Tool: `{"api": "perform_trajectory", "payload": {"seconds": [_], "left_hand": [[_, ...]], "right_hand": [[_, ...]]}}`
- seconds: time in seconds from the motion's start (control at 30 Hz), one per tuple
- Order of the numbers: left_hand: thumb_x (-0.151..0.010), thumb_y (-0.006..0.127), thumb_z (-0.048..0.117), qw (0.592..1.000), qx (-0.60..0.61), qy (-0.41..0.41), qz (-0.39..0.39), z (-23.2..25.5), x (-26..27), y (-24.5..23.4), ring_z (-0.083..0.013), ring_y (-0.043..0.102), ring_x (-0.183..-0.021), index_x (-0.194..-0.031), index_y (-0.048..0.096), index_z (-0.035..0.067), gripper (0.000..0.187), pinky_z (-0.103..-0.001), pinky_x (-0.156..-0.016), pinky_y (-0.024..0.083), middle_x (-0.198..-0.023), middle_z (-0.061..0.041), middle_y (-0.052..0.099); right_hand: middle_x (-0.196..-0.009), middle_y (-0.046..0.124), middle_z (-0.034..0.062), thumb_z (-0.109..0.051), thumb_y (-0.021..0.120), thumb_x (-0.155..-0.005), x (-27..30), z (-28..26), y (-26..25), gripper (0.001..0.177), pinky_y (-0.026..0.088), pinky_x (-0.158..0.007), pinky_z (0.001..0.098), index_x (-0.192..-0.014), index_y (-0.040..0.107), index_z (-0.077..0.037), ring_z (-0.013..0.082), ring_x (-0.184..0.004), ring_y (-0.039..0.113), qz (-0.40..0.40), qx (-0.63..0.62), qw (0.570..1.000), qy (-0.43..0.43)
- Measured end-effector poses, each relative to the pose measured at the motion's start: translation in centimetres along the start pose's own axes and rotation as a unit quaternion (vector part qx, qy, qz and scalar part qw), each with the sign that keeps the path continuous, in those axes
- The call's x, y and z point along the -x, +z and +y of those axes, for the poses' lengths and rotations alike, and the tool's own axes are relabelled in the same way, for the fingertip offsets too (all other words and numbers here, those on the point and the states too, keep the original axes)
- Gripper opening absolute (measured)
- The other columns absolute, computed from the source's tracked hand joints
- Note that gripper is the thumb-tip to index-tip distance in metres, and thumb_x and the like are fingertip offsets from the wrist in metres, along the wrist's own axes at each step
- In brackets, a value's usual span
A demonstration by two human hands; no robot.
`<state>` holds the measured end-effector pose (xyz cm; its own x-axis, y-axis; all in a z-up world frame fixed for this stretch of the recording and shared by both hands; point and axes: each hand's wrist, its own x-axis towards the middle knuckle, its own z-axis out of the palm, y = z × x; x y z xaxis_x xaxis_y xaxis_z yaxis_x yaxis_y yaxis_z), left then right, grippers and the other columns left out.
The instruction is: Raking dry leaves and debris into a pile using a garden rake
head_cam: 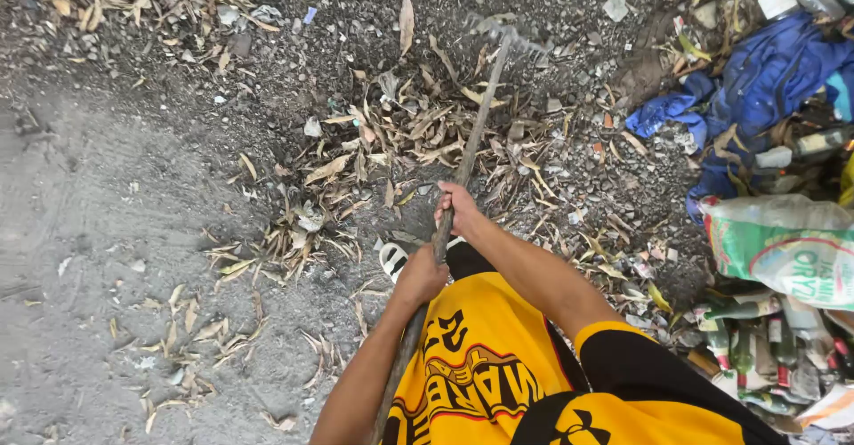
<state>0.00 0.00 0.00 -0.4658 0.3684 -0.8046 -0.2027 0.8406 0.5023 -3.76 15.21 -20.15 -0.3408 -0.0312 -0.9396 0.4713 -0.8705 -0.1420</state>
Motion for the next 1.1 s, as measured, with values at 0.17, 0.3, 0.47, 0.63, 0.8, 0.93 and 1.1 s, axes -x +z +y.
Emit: {"api": "perform_trajectory", "payload": {"seconds": [0.17,0.3,0.47,0.63,0.8,0.93,1.1], "left_hand": [[-0.087,0.064,0.030,0.998,0.051,0.019,0.008,1.3,-5.2,0.9,-0.0482,0.066,-0.114,-0.122,0.061,-0.002,0.047,-0.057,-0.093,0.052,-0.109,-0.033,0.069],[-0.087,0.068,0.021,0.970,0.232,0.070,0.021,-1.2,-13.8,3.3,-0.0255,0.067,-0.056,-0.099,0.063,0.001,0.024,-0.038,-0.056,0.054,-0.059,-0.012,0.062],[-0.088,0.065,0.027,0.996,0.083,-0.017,0.001,4.0,-3.7,0.7,-0.0484,0.062,-0.119,-0.129,0.058,-0.003,0.051,-0.061,-0.096,0.047,-0.116,-0.031,0.065],[-0.088,0.065,0.033,0.989,0.105,-0.104,-0.018,4.0,6.7,1.4,-0.0449,0.065,-0.117,-0.134,0.056,0.004,0.055,-0.053,-0.092,0.054,-0.117,-0.025,0.067],[-0.094,0.059,0.035,0.988,0.086,-0.124,0.013,3.4,7.8,1.7,-0.0481,0.059,-0.126,-0.145,0.047,0.005,0.061,-0.056,-0.100,0.050,-0.127,-0.030,0.063],[-0.096,0.060,0.033,0.991,0.096,-0.090,0.035,0.6,0.4,1.9,-0.0473,0.045,-0.140,-0.156,0.036,-0.001,0.074,-0.059,-0.113,0.039,-0.148,-0.031,0.050],[-0.080,0.065,0.019,0.962,0.254,0.056,0.085,-4.9,-7.8,3.8,-0.0272,0.067,-0.048,-0.093,0.057,0.003,0.022,-0.039,-0.048,0.053,-0.055,-0.014,0.061]], "right_hand": [[-0.055,0.046,-0.0053,-0.025,0.074,-0.085,0.4,-3.8,0.0,0.034,0.052,-0.047,0.0320,-0.064,0.049,-0.018,0.0096,-0.048,0.055,-0.016,0.048,0.998,-0.047],[-0.057,0.058,0.0037,-0.023,0.072,-0.084,2.8,-5.7,0.6,0.026,0.059,-0.053,0.0353,-0.066,0.060,-0.009,0.0162,-0.052,0.063,-0.032,0.108,0.991,-0.065],[-0.064,0.062,0.0057,-0.019,0.073,-0.078,-0.9,-3.6,-1.7,0.015,0.061,-0.057,0.0405,-0.073,0.063,-0.008,0.0206,-0.058,0.067,-0.042,0.037,0.998,-0.025],[-0.053,0.043,-0.0043,-0.020,0.069,-0.081,3.2,-0.7,-0.4,0.027,0.050,-0.047,0.0318,-0.065,0.048,-0.015,0.0129,-0.045,0.052,-0.019,0.008,0.998,0.057],[-0.050,0.044,-0.0044,-0.021,0.071,-0.080,5.2,1.0,1.6,0.029,0.051,-0.046,0.0308,-0.063,0.048,-0.017,0.0123,-0.043,0.054,-0.062,0.051,0.995,0.052],[-0.050,0.052,0.0086,-0.024,0.073,-0.080,-0.4,0.3,1.6,0.030,0.053,-0.046,0.0354,-0.060,0.057,-0.010,0.0226,-0.044,0.059,-0.126,0.126,0.984,-0.021],[-0.063,0.057,0.0092,-0.016,0.069,-0.086,-0.3,0.5,1.6,0.017,0.059,-0.056,0.0414,-0.075,0.060,-0.007,0.0258,-0.059,0.067,-0.156,0.165,0.972,-0.054]]}}
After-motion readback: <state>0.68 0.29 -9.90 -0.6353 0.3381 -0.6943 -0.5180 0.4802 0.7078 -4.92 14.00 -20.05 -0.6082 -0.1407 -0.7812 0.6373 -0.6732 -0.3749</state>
